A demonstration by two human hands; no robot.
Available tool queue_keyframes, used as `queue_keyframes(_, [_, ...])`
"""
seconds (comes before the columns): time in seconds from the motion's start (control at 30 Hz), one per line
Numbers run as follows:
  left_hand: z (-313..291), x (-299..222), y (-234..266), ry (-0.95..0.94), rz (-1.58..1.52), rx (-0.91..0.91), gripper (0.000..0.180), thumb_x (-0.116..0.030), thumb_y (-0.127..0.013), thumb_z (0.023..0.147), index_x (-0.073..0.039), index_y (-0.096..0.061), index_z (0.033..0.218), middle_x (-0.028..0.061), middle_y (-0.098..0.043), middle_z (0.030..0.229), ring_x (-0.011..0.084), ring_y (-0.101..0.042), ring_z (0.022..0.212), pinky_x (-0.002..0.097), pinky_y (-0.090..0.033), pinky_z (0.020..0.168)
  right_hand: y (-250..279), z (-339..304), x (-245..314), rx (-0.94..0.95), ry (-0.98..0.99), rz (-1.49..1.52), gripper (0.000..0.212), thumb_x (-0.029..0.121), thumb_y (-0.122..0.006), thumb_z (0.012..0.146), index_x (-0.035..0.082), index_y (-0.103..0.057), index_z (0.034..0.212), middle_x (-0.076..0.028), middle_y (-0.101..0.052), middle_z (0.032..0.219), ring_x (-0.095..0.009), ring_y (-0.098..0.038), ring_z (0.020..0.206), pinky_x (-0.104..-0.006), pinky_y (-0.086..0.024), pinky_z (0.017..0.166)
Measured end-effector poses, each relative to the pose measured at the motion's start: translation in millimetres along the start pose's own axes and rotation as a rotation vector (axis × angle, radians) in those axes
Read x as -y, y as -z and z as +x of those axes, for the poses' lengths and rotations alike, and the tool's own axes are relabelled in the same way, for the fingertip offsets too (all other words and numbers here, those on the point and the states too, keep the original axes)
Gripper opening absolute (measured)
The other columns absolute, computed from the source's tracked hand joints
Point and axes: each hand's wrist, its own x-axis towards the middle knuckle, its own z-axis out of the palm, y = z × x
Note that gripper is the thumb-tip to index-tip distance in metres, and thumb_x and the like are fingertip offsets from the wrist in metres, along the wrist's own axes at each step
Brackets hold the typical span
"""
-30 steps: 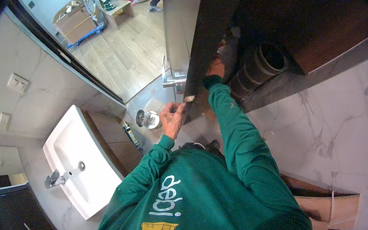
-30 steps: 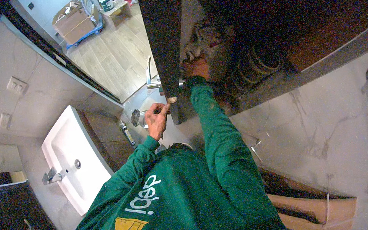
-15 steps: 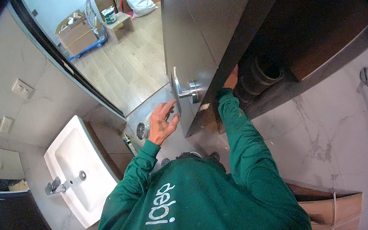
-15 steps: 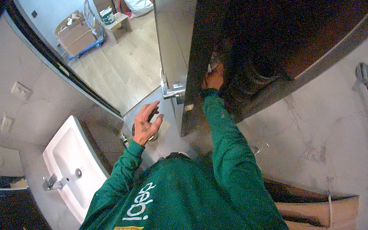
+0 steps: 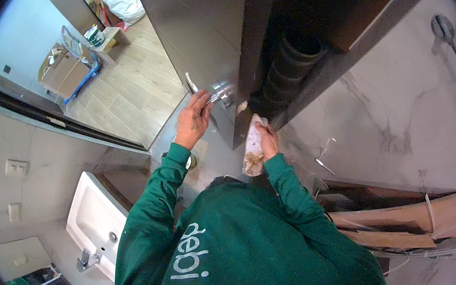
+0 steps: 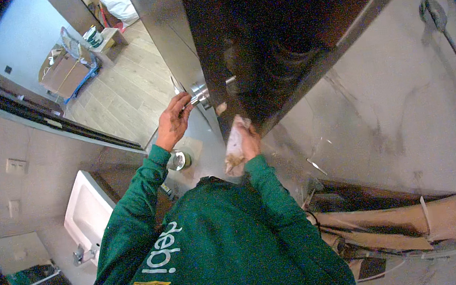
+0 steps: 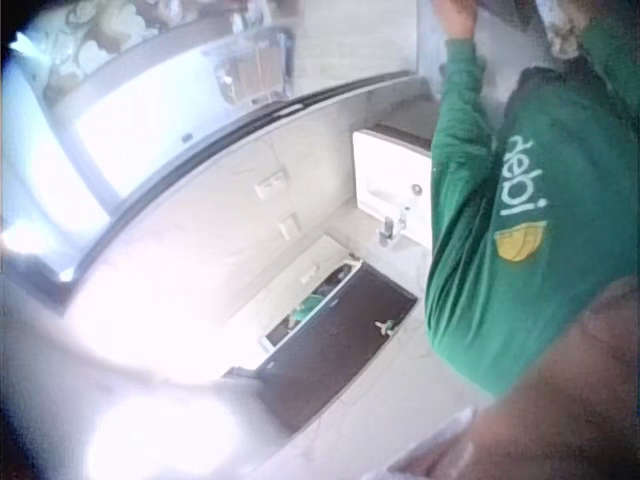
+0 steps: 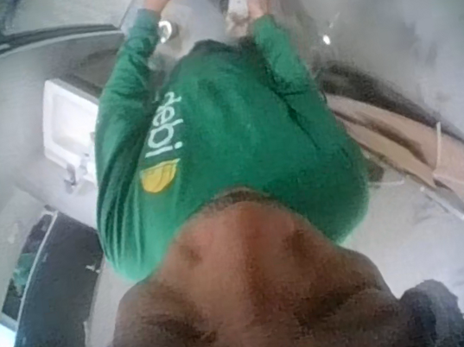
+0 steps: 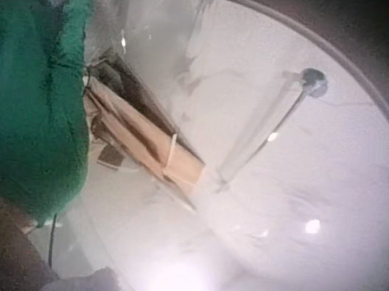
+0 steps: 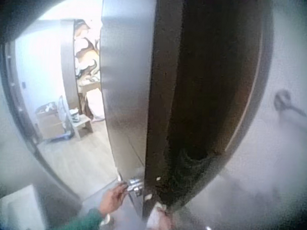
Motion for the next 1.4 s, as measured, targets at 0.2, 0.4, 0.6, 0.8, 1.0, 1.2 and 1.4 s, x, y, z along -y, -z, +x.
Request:
queue_keyframes(0.2, [9.5,-8.5,-10.5,-0.068,-0.007,-0.012,0.026,-0.012,-0.064,0.093,-0.003,-0.065,0.118,0.0146,-0.063,0.125,0.032,-0.066,0.104,0.0367,-0.055,0.086,-39.8,-9.0,-0.7,-0.145,0.019,0.112,0.052,0.036,-0.064,0.094,-0.005,-0.059,0.125,-0.018,-0.064,0.125,-0.031,-0.059,0.112,-0.0381,-0.044,0.098])
queue_keyframes(0.4, [10.0,-4.6,-18.9,-0.047,-0.059,0.004,0.026,-0.009,-0.06,0.096,0.001,-0.063,0.12,0.0118,-0.063,0.125,0.0174,-0.066,0.079,0.0296,-0.056,0.068,-61.3,2.6,14.2,-0.156,0.157,0.008,0.058,0.04,-0.063,0.091,-0.006,-0.055,0.126,-0.027,-0.062,0.123,-0.042,-0.058,0.115,-0.0437,-0.044,0.099])
queue_keyframes(0.6, [9.4,-0.1,-20.1,0.002,-0.107,0.034,0.028,-0.008,-0.06,0.096,0.004,-0.061,0.121,0.0116,-0.061,0.126,0.0142,-0.064,0.073,0.028,-0.056,0.065,-71.1,-1.7,14.6,-0.231,-0.036,-0.196,0.053,0.034,-0.061,0.092,-0.004,-0.055,0.127,-0.025,-0.063,0.123,-0.041,-0.059,0.114,-0.0438,-0.044,0.099])
queue_keyframes(0.8, [4.6,2.2,-15.8,-0.007,-0.102,0.048,0.03,-0.007,-0.061,0.094,0.006,-0.06,0.122,0.0138,-0.059,0.13,0.0157,-0.066,0.076,0.0298,-0.058,0.067,-73.3,-11.3,24.1,-0.123,0.157,0.032,0.055,0.036,-0.059,0.091,-0.005,-0.055,0.127,-0.026,-0.062,0.125,-0.042,-0.058,0.114,-0.0438,-0.043,0.099])
queue_keyframes(1.0, [3.4,-4.4,-9.9,0.052,-0.19,0.042,0.035,-0.008,-0.064,0.088,0.002,-0.061,0.122,0.0185,-0.058,0.133,0.0331,-0.062,0.107,0.0372,-0.053,0.087,-75.2,-12.9,36.1,-0.228,0.139,-0.089,0.055,0.035,-0.06,0.091,-0.008,-0.056,0.124,-0.028,-0.062,0.123,-0.043,-0.058,0.114,-0.044,-0.043,0.099])
queue_keyframes(1.2, [2.0,-10.4,-2.2,0.018,-0.096,0.051,0.04,-0.01,-0.065,0.085,-0.001,-0.061,0.124,0.0201,-0.057,0.134,0.0411,-0.059,0.116,0.0409,-0.051,0.095,-75.7,-15.3,47.1,-0.251,0.067,0.008,0.051,0.034,-0.062,0.089,-0.007,-0.06,0.118,-0.024,-0.065,0.119,-0.037,-0.061,0.108,-0.0429,-0.044,0.096])
queue_keyframes(1.4, [5.2,-12.1,-1.5,0.006,-0.114,0.058,0.041,-0.007,-0.064,0.084,0.0,-0.06,0.124,0.0204,-0.057,0.134,0.0386,-0.059,0.119,0.0391,-0.049,0.099,-79.6,-13.0,48.8,-0.288,0.085,0.087,0.042,0.032,-0.065,0.088,-0.003,-0.065,0.112,-0.016,-0.07,0.109,-0.031,-0.064,0.099,-0.0393,-0.047,0.09])
